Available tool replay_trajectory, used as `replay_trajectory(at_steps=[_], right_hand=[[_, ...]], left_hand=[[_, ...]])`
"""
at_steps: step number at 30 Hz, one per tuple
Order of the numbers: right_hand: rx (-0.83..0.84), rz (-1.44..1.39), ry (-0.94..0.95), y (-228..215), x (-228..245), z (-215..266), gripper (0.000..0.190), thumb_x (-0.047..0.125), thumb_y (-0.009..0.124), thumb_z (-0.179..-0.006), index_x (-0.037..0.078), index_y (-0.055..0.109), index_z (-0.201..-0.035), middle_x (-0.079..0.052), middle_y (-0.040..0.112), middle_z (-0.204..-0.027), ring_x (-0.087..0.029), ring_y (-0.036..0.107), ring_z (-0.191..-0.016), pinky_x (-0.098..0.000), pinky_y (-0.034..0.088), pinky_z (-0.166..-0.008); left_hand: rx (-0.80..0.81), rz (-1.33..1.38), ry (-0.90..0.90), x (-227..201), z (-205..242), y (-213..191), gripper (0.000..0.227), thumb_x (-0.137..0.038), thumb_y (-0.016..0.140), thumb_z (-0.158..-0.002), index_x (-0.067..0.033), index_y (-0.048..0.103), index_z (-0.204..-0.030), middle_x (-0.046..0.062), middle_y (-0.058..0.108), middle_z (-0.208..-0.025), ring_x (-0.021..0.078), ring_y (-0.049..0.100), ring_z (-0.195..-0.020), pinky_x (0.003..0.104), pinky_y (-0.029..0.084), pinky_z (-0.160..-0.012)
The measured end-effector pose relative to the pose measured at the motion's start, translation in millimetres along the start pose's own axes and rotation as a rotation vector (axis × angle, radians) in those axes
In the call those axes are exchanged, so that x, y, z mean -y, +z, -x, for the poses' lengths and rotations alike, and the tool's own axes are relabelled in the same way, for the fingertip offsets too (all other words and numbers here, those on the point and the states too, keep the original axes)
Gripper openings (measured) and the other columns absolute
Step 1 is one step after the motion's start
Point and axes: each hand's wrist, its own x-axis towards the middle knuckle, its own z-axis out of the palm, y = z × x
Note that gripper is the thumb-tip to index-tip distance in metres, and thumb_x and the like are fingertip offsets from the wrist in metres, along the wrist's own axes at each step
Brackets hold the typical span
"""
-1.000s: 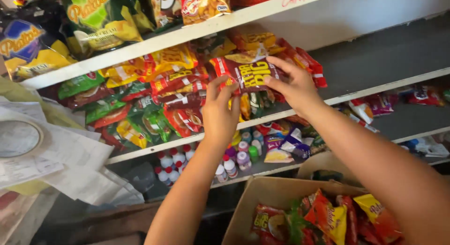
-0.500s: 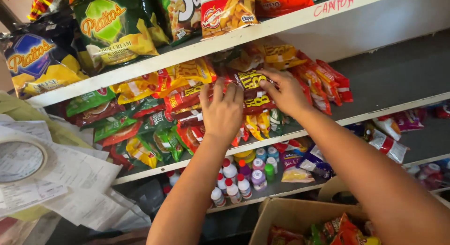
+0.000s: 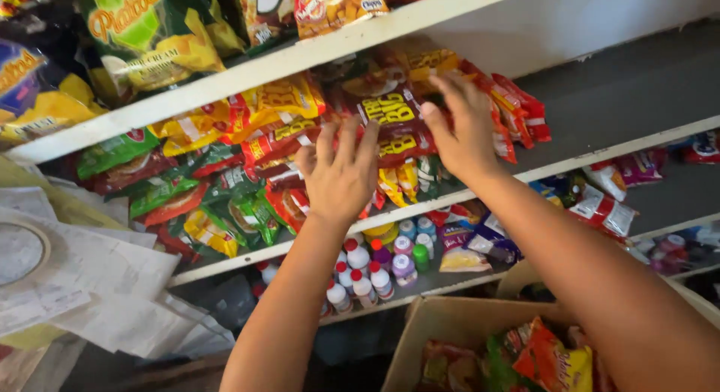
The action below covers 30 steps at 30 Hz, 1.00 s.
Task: Stocking and organizing snack bags on a grocery store shelf from a cardboard box.
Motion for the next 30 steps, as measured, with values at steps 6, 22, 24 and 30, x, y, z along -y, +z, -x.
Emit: replay_trajectory(at_steps=[6,22,24,30], right_hand=[[-0.049,0.006,-0.049,-53,46,57,0.035,0.02,0.058,-0.109,0.006,0.061,-0.141,-0.017,0.056,-0.142,-0.038,0.05,-0.136,-0.0504,0.035,-0.117],[0.688,-0.179,1.215,-28,-35,493,0.044,0.033,0.058,-0.1,0.015,0.064,-0.139,-0.015,0.071,-0.127,-0.024,0.065,-0.117,-0.037,0.049,-0.096],[0.755,-0.23,1.168,-9,-55,601,0.039,0.024,0.059,-0.1,0.011,0.064,-0.137,-0.015,0.074,-0.127,-0.025,0.069,-0.116,-0.0358,0.049,-0.099],[0.941,-0.109,1.268,18,-48,810,0.051,0.013,0.059,-0.088,0.015,0.062,-0.139,-0.017,0.072,-0.122,-0.033,0.069,-0.105,-0.0422,0.054,-0.091]], left_hand=[[0.014,0.057,0.009,-55,43,-25,0.036,-0.027,0.071,-0.09,-0.029,0.071,-0.126,-0.005,0.061,-0.137,0.0201,0.051,-0.128,0.046,0.03,-0.097],[0.844,0.553,-0.537,-271,355,16,0.03,-0.025,0.069,-0.083,-0.0216,0.073,-0.113,0.006,0.068,-0.118,0.0327,0.06,-0.114,0.051,0.045,-0.092],[1.355,0.542,-0.753,-298,436,36,0.029,-0.031,0.06,-0.093,-0.0197,0.076,-0.114,0.012,0.072,-0.114,0.0372,0.068,-0.11,0.052,0.053,-0.09],[1.856,0.544,-0.69,-325,557,43,0.035,-0.04,0.058,-0.097,-0.0119,0.078,-0.106,0.018,0.074,-0.109,0.0361,0.072,-0.103,0.051,0.056,-0.089]])
